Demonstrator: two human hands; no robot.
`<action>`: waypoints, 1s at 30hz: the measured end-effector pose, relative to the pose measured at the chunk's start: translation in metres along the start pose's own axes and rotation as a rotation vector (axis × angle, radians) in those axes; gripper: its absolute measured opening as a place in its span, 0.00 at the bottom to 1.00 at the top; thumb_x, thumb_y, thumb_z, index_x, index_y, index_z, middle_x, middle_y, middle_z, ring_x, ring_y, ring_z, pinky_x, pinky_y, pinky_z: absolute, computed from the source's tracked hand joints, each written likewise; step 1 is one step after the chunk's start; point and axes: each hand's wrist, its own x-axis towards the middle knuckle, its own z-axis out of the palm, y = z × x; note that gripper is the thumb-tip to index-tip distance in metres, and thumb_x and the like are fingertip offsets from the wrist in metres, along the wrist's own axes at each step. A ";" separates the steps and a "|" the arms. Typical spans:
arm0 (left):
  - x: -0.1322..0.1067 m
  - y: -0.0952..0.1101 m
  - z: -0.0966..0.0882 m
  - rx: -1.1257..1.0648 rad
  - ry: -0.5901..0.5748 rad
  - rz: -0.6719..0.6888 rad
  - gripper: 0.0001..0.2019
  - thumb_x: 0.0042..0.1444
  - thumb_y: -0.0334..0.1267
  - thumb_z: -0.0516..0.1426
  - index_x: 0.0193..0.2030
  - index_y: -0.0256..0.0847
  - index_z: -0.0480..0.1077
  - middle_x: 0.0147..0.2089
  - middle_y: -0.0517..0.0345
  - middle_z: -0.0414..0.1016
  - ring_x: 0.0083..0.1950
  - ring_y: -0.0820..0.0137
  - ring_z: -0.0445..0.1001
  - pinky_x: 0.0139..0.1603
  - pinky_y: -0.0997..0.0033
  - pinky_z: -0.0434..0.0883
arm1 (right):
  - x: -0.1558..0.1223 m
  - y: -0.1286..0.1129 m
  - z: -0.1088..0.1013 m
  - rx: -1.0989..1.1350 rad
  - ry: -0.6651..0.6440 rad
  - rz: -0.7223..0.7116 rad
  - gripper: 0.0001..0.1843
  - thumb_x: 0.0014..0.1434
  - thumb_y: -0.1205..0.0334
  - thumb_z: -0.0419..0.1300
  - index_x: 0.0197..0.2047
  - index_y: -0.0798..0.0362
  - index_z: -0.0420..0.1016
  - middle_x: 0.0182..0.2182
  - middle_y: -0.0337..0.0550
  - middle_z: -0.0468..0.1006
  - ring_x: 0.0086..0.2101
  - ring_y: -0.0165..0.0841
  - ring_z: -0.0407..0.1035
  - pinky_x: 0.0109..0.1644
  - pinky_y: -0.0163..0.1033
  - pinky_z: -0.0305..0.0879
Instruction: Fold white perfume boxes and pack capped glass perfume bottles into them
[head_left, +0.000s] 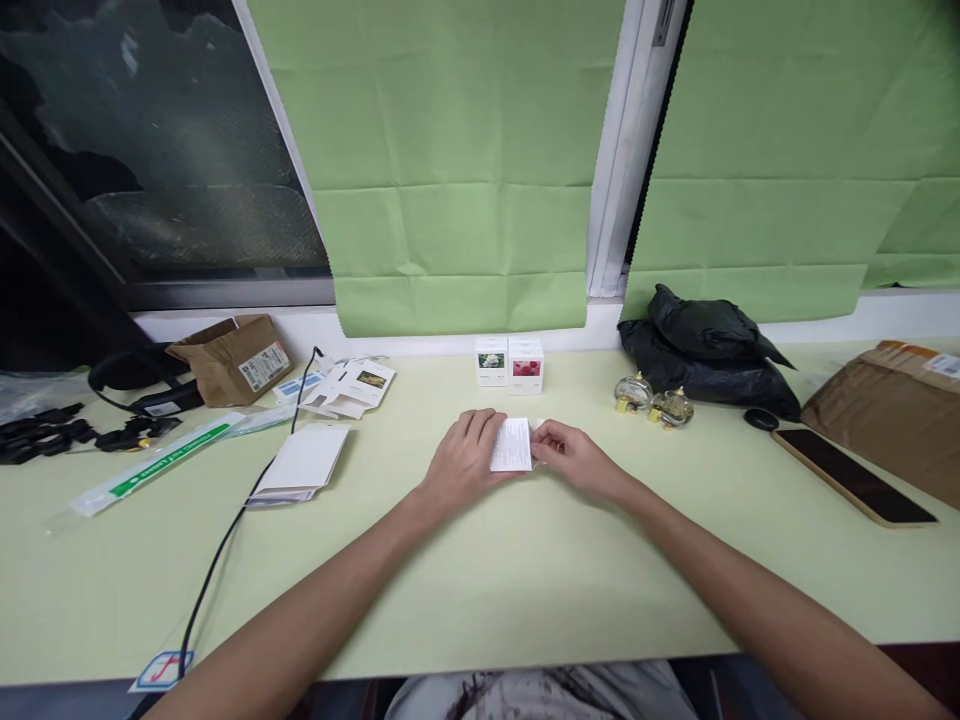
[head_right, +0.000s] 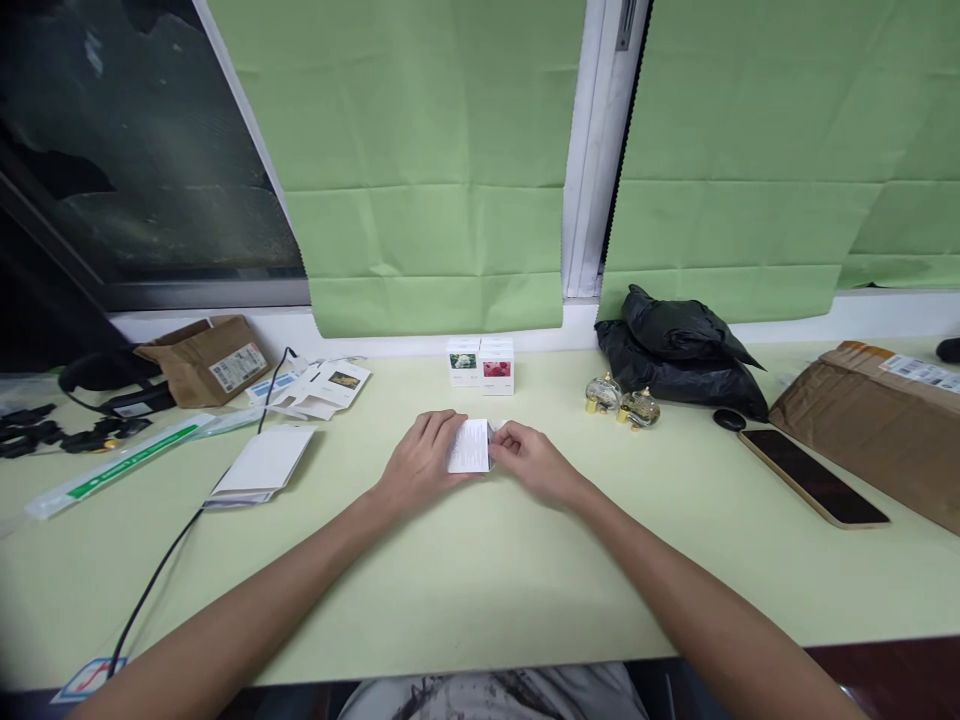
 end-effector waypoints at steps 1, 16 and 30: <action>0.000 0.000 0.000 0.012 -0.005 0.004 0.37 0.58 0.61 0.65 0.66 0.39 0.63 0.58 0.39 0.73 0.59 0.46 0.70 0.59 0.47 0.70 | 0.001 0.004 0.000 0.019 -0.005 0.007 0.11 0.66 0.53 0.61 0.41 0.52 0.75 0.35 0.38 0.78 0.36 0.33 0.69 0.42 0.38 0.63; -0.001 -0.001 -0.002 -0.021 0.001 -0.045 0.41 0.54 0.62 0.68 0.66 0.42 0.61 0.58 0.43 0.73 0.58 0.48 0.71 0.56 0.48 0.73 | 0.003 0.004 -0.002 0.076 0.031 0.029 0.15 0.65 0.48 0.62 0.35 0.51 0.69 0.28 0.32 0.69 0.29 0.30 0.63 0.35 0.36 0.58; -0.001 -0.026 -0.015 -0.057 -0.216 -0.091 0.38 0.54 0.59 0.68 0.66 0.45 0.67 0.58 0.44 0.72 0.58 0.49 0.69 0.56 0.49 0.72 | 0.002 0.001 -0.042 0.229 -0.021 0.422 0.14 0.61 0.55 0.69 0.36 0.52 0.69 0.28 0.45 0.83 0.28 0.38 0.81 0.34 0.42 0.81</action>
